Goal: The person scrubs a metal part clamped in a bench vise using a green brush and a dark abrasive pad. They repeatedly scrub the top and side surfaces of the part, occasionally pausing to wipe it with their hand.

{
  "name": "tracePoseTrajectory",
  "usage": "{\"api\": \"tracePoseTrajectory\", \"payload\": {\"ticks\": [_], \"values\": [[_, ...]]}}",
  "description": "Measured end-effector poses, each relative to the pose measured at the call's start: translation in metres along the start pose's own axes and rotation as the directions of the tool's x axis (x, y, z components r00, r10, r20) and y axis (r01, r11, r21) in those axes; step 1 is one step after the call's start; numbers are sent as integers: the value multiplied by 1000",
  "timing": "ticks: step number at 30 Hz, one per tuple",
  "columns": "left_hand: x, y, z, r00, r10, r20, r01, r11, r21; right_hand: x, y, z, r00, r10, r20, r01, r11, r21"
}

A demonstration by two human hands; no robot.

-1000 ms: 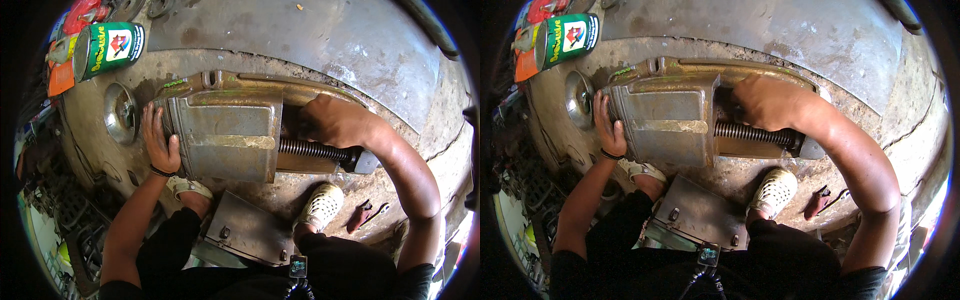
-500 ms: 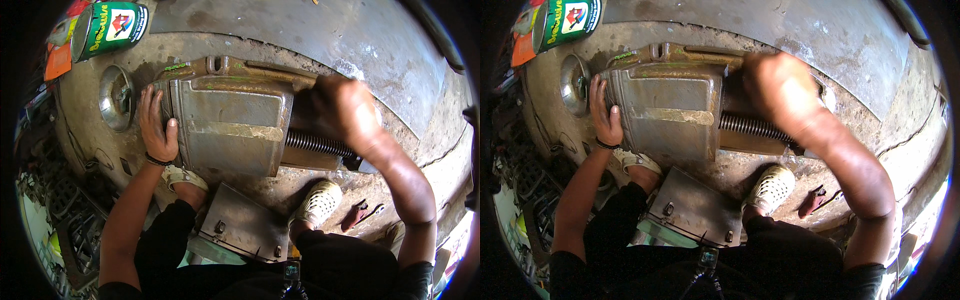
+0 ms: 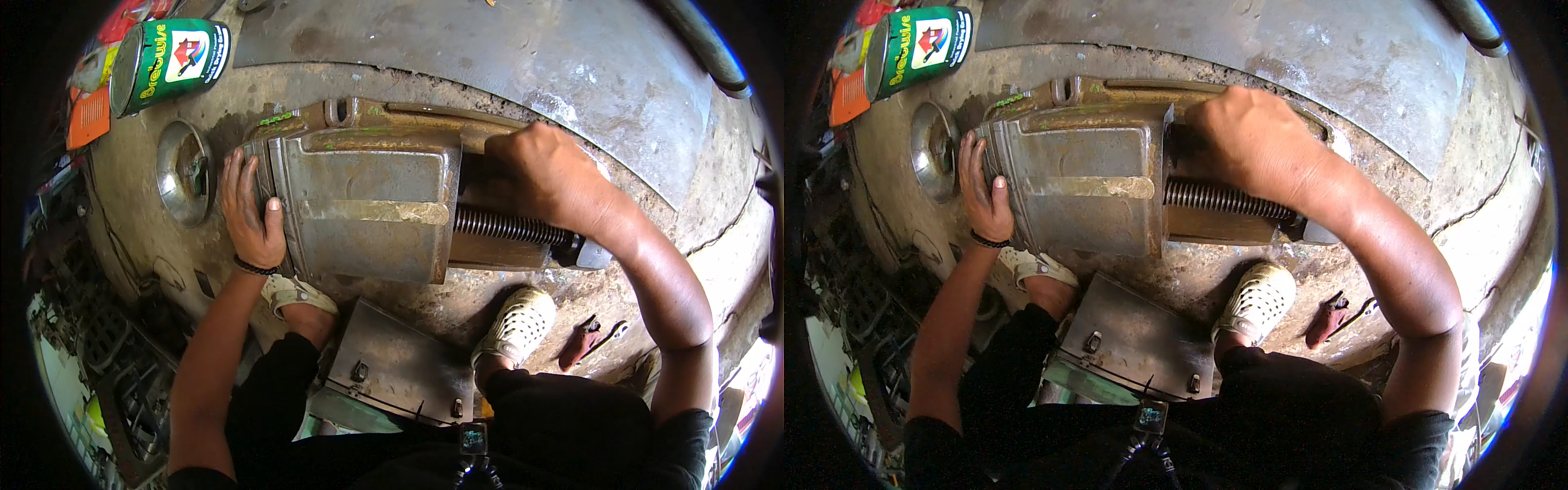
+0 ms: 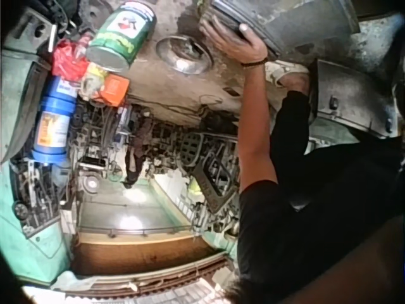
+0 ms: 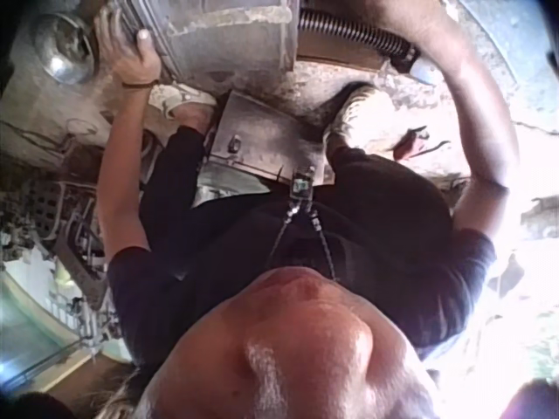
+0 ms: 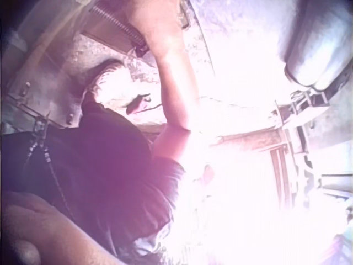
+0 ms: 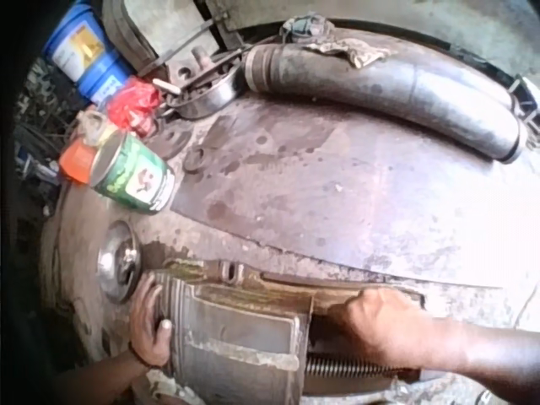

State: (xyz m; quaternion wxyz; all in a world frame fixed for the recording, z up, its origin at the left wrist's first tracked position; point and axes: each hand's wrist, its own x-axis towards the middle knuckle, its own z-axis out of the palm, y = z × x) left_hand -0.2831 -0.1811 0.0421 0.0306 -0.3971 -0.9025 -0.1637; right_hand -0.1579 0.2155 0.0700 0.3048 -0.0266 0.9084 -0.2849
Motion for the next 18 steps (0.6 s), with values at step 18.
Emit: {"api": "tracePoseTrajectory", "payload": {"ticks": [18], "values": [[2,3,-1,1000,19,-5,-19,1000,-16,-53,60,19,857,-513,-41,509,856,-89]]}}
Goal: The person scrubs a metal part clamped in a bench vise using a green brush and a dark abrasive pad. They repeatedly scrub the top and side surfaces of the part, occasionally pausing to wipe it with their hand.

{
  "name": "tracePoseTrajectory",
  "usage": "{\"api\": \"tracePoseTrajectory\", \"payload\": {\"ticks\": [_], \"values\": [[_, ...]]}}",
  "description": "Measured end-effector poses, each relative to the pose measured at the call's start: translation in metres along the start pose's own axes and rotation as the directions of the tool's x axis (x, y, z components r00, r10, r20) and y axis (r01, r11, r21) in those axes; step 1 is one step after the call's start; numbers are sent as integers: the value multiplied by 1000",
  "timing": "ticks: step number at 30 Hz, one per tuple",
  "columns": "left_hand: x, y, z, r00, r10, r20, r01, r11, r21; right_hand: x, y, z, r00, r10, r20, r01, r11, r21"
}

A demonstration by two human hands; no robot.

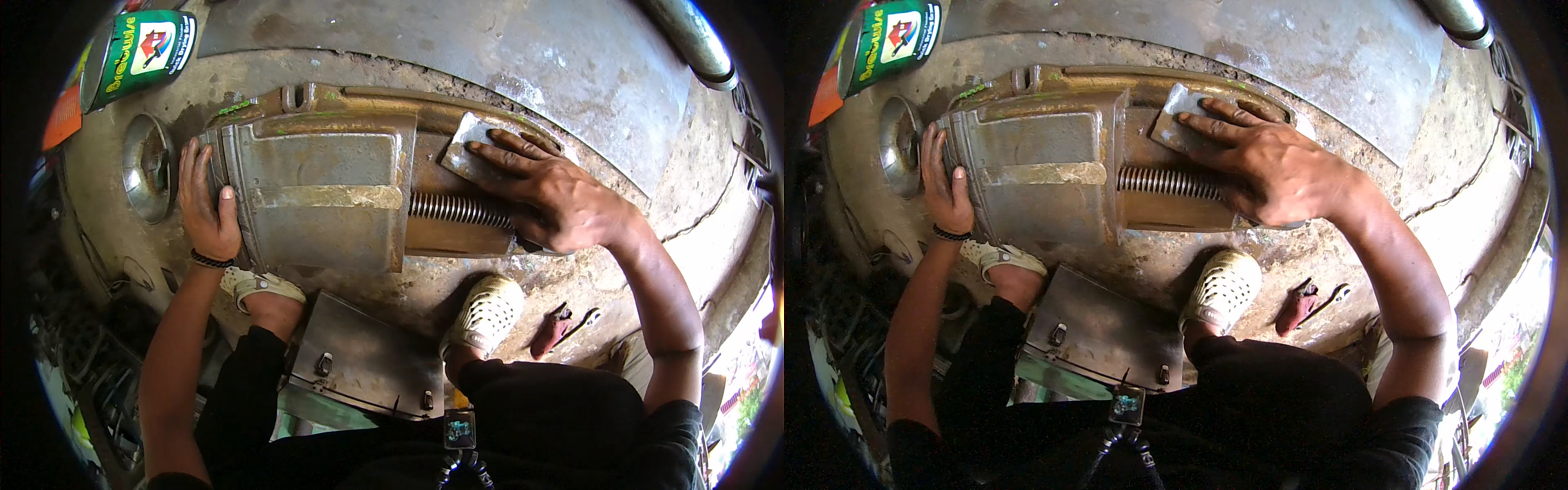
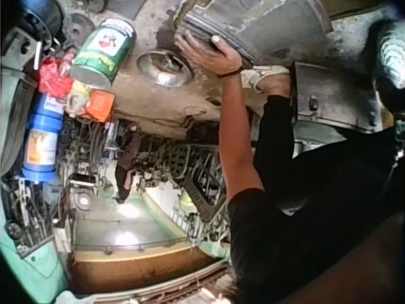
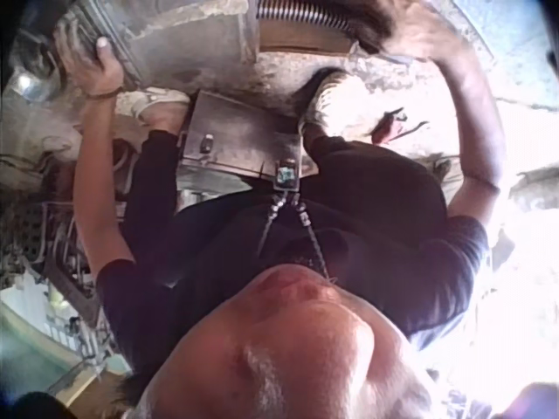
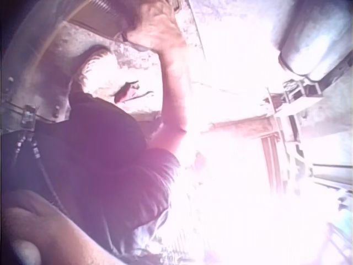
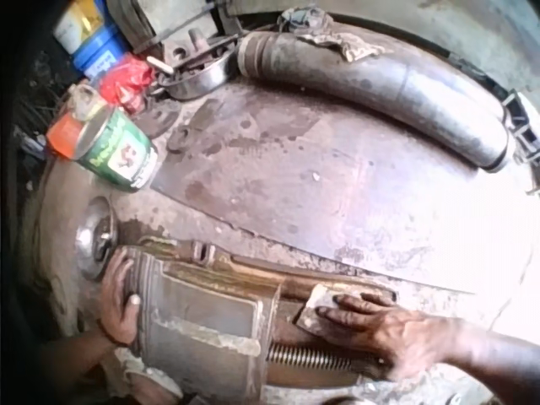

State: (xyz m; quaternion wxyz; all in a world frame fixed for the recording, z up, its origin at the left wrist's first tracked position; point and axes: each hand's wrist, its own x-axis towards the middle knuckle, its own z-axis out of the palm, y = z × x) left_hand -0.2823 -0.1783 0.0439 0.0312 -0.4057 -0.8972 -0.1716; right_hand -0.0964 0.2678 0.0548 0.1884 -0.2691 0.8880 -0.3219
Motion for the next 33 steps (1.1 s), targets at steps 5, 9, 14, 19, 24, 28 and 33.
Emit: {"api": "tracePoseTrajectory", "payload": {"ticks": [5,9,14,19,24,28,33], "values": [[0,0,0,1000,6,-13,-6,1000,-2,2,8,4,976,212,-45,-201,964,174],[-2,0,1,1000,-2,-15,2,1000,-22,20,7,19,871,383,-306,-379,922,78],[-1,1,0,1000,-13,-24,12,1000,-15,33,3,26,844,509,-172,-534,829,-167],[-1,2,1,999,-27,-35,26,1000,-15,27,10,4,854,489,-175,-519,815,-257],[-2,2,1,998,-58,-36,57,998,-31,31,14,-5,783,617,76,-619,786,-4],[-2,0,2,998,-58,-39,59,998,15,35,13,7,877,472,-88,-479,875,-71],[-2,0,3,998,-45,-50,44,999,-29,38,20,10,926,351,-140,-377,878,-296]]}}
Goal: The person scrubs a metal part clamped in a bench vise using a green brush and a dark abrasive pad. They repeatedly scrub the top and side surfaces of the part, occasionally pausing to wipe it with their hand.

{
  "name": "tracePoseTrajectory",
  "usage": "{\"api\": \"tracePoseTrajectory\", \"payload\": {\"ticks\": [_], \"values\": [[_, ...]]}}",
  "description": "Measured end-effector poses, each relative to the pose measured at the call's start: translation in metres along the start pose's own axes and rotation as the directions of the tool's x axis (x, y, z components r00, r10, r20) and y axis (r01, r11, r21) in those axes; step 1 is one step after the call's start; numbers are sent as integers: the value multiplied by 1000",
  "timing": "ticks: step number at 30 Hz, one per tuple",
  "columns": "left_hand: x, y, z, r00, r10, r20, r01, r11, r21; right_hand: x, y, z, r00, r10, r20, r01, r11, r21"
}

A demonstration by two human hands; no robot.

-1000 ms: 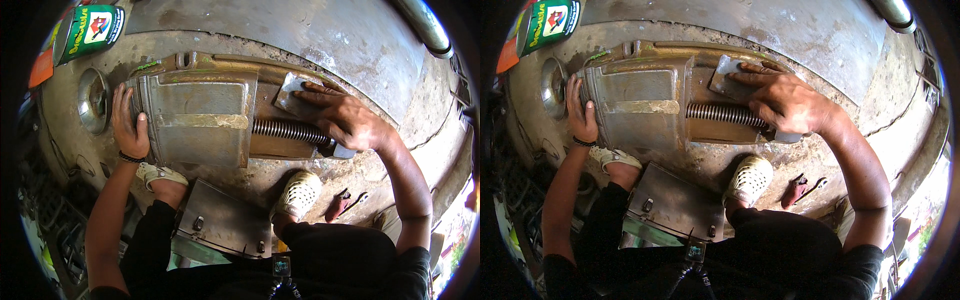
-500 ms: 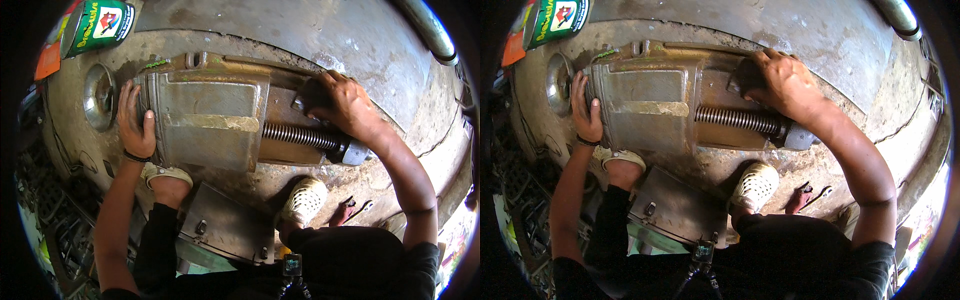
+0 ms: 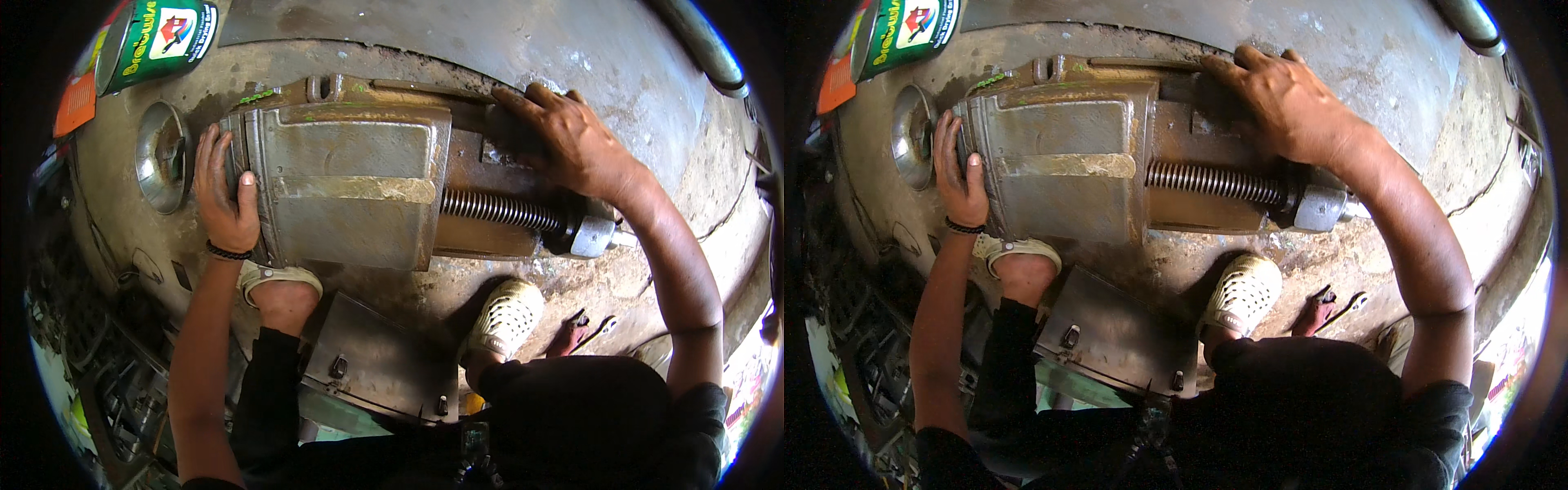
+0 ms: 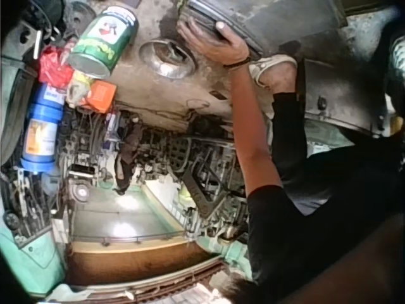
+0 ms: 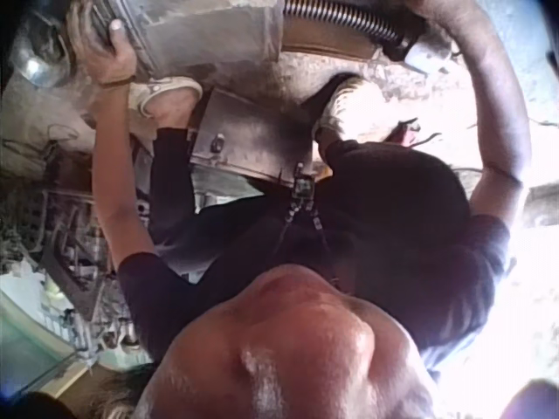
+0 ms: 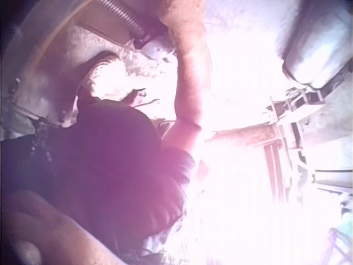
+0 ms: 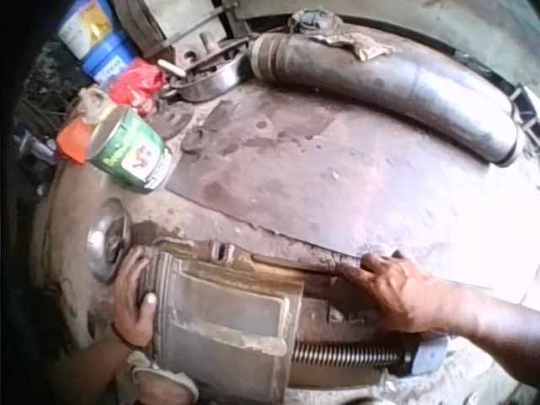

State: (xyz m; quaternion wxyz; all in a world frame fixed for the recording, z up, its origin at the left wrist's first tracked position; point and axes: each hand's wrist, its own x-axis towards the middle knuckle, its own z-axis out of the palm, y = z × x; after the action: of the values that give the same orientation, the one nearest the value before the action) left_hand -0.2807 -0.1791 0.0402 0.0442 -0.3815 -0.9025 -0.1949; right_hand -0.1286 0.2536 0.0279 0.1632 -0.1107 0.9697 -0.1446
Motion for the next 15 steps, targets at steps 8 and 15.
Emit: {"api": "tracePoseTrajectory", "payload": {"ticks": [8,15], "values": [[0,-1,-1,1000,7,4,-8,999,35,10,-19,-7,997,-44,64,34,989,145],[0,-2,1,1000,16,-19,-15,1000,11,18,-16,-10,992,123,11,-123,985,119]]}}
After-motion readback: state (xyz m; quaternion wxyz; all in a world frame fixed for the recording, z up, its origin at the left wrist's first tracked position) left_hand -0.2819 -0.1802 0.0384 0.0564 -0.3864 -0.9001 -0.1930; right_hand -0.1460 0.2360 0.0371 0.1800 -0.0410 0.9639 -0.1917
